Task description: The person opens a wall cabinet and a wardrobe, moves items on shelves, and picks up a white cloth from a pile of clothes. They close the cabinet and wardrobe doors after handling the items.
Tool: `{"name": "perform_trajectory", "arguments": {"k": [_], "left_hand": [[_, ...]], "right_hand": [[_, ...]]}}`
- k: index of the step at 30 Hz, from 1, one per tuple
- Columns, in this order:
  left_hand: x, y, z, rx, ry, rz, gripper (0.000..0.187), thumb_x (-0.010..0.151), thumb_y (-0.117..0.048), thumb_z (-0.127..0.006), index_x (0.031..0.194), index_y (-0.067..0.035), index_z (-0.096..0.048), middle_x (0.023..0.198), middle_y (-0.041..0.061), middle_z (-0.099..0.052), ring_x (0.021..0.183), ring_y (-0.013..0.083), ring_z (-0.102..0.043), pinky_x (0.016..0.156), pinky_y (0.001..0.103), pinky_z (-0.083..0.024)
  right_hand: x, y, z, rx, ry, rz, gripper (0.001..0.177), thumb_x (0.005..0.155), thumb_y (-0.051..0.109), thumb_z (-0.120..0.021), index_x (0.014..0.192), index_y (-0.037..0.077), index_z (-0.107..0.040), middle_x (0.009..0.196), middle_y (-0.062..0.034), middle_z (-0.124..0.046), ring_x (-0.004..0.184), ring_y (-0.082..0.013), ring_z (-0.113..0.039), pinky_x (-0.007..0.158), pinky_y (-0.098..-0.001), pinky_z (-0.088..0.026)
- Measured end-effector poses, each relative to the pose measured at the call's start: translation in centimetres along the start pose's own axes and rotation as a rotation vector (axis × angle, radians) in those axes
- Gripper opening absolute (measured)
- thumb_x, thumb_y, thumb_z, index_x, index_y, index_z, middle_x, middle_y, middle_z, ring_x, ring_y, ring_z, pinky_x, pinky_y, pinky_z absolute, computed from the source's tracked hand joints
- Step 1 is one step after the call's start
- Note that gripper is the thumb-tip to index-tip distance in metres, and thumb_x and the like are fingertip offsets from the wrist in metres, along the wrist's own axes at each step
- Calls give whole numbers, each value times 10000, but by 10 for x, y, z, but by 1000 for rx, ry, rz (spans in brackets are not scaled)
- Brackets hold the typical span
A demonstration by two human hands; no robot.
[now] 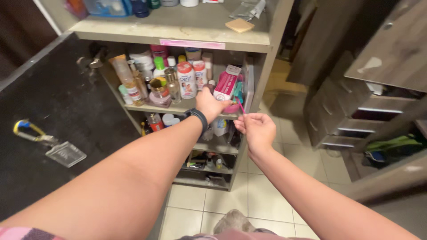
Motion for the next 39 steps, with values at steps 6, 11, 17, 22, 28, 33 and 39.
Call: {"name": "perform_trajectory", "arguments": {"k": [6, 11, 17, 22, 28, 33, 39], "left_hand": [[41, -8, 0, -191, 197, 152, 369, 771, -325, -866, 869, 20, -777, 774, 133, -770, 645, 181, -719, 608, 315, -581], [61, -17, -10, -434, 300, 256, 334, 840, -269, -850, 903, 42, -746, 785, 95, -757, 626, 130, -696, 573, 258, -602], [80, -10, -21, -541, 413, 352, 363, 862, -300, -805, 1033, 11, -725, 923, 86, -768, 767, 160, -748, 683, 271, -624], [92, -3, -22, -562, 508, 379, 338, 904, -254, -758, 1096, 19, -710, 1022, 99, -760, 880, 185, -759, 769, 312, -619], [87, 6, -20, -576, 490, 431, 322, 877, -107, -740, 1160, 11, -641, 1080, 81, -749, 927, 204, -756, 801, 331, -634], [69, 11, -19, -513, 484, 420, 361, 853, -87, -772, 1186, 19, -678, 1051, 105, -746, 930, 194, -752, 778, 311, -616], [50, 3, -8, -464, 465, 401, 365, 820, -66, -765, 1179, -13, -731, 975, 87, -768, 848, 148, -731, 671, 263, -555]], "right_hand": [[-2, 1, -9, -81, 15, 34, 118, 951, 12, -649, 981, -66, -565, 883, -190, -721, 747, -236, -753, 668, -309, -647], [13, -6, -16, -128, 25, 33, 111, 945, 16, -657, 957, -56, -573, 876, -194, -727, 737, -231, -752, 645, -310, -648], [49, -30, -35, 51, -30, -69, 112, 936, -17, -652, 950, -62, -550, 871, -198, -722, 736, -251, -755, 644, -311, -650], [69, -42, -54, 114, -136, -165, 122, 923, -38, -673, 952, -69, -559, 881, -191, -703, 748, -257, -749, 662, -305, -666], [94, -45, -65, 288, -308, -386, 100, 916, -73, -660, 995, -109, -610, 951, -185, -708, 771, -268, -742, 669, -310, -632], [137, -71, -59, 442, -313, -634, 68, 972, 46, -656, 953, -18, -650, 897, -111, -712, 705, -196, -711, 590, -235, -624], [183, -119, -61, 140, -374, -764, 374, 1015, 338, -634, 697, 163, -546, 586, 70, -557, 477, -60, -487, 432, -199, -362]]}}
Point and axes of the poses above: each hand's wrist, its own x-axis towards the middle knuckle, its own z-axis out of the back of the hand, y = z × x, the point moved 1 cm from there along x, towards the middle knuckle
